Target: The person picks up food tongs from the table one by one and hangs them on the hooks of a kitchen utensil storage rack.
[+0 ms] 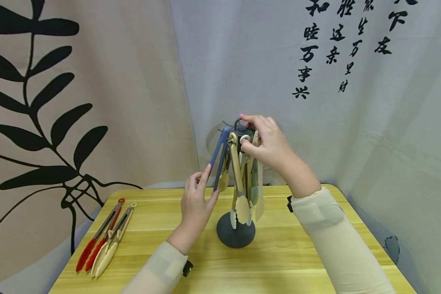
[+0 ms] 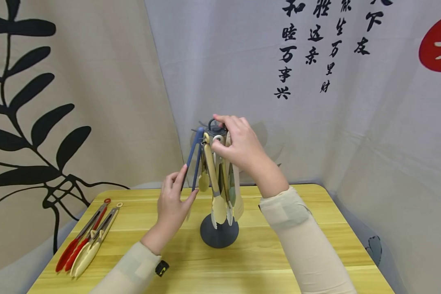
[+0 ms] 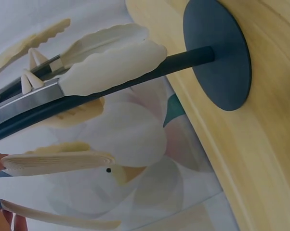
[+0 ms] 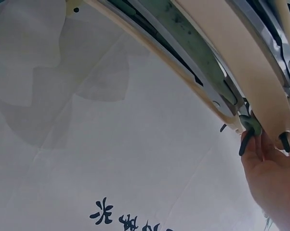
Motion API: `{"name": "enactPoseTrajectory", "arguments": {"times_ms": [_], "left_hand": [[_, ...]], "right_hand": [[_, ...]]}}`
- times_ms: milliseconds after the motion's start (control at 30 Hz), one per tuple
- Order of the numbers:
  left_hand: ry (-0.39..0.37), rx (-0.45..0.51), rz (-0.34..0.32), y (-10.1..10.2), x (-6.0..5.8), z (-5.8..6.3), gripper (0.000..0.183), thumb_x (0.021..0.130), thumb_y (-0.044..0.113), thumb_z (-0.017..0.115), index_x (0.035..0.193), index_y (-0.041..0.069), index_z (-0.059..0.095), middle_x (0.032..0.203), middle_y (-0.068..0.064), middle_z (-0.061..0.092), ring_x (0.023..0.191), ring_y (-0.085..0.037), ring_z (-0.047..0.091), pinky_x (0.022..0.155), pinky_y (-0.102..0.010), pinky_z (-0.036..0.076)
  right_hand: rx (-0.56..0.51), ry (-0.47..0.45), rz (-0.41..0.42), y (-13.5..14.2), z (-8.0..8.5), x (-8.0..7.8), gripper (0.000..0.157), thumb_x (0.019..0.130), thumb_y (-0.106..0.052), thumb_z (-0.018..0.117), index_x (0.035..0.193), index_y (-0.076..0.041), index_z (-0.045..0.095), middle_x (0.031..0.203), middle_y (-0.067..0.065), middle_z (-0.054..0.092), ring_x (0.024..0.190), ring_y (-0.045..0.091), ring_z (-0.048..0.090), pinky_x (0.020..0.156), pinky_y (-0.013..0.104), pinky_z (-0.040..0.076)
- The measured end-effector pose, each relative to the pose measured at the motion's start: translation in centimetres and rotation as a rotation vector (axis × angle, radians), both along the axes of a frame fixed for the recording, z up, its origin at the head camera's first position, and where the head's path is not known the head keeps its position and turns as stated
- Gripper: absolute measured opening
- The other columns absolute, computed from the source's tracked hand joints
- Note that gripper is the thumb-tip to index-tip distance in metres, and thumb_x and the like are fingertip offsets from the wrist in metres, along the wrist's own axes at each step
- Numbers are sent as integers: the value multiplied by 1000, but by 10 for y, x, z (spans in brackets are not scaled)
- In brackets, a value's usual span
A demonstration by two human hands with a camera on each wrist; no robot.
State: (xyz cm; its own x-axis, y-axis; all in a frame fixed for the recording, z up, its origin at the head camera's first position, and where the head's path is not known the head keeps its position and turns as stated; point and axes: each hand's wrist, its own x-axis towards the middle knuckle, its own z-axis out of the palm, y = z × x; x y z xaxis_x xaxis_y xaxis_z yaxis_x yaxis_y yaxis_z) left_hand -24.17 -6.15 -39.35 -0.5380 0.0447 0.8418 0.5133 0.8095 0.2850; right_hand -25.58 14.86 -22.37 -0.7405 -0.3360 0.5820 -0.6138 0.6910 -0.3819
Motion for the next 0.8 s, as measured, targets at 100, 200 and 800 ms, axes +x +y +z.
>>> {"name": "enactPoseTrajectory", "arguments": {"times_ms": [100,200,800], "left_hand": [[-14,2,0,2,-2,-2,90,71,17,83,147,26,35,113,-10,51,91,-22,51,52,-25,43],[-31,8,4,3,-2,-3,92,72,16,82,148,26,32,114,-10,51,91,-22,51,52,-26,43],[-104,14,2,8,-7,-5,95,76,18,80,151,25,23,116,-11,49,93,-24,52,53,-26,42]], "right_hand": [[-3,8,4,-1,0,0,59,83,-27,54,141,-23,44,120,-4,55,113,19,42,87,41,38],[-4,14,10,-3,-1,0,58,83,-27,54,140,-23,45,120,-3,56,113,19,43,88,41,38],[-12,43,27,-8,-1,0,58,82,-25,54,140,-21,46,118,-1,57,111,20,44,87,40,38]]}}
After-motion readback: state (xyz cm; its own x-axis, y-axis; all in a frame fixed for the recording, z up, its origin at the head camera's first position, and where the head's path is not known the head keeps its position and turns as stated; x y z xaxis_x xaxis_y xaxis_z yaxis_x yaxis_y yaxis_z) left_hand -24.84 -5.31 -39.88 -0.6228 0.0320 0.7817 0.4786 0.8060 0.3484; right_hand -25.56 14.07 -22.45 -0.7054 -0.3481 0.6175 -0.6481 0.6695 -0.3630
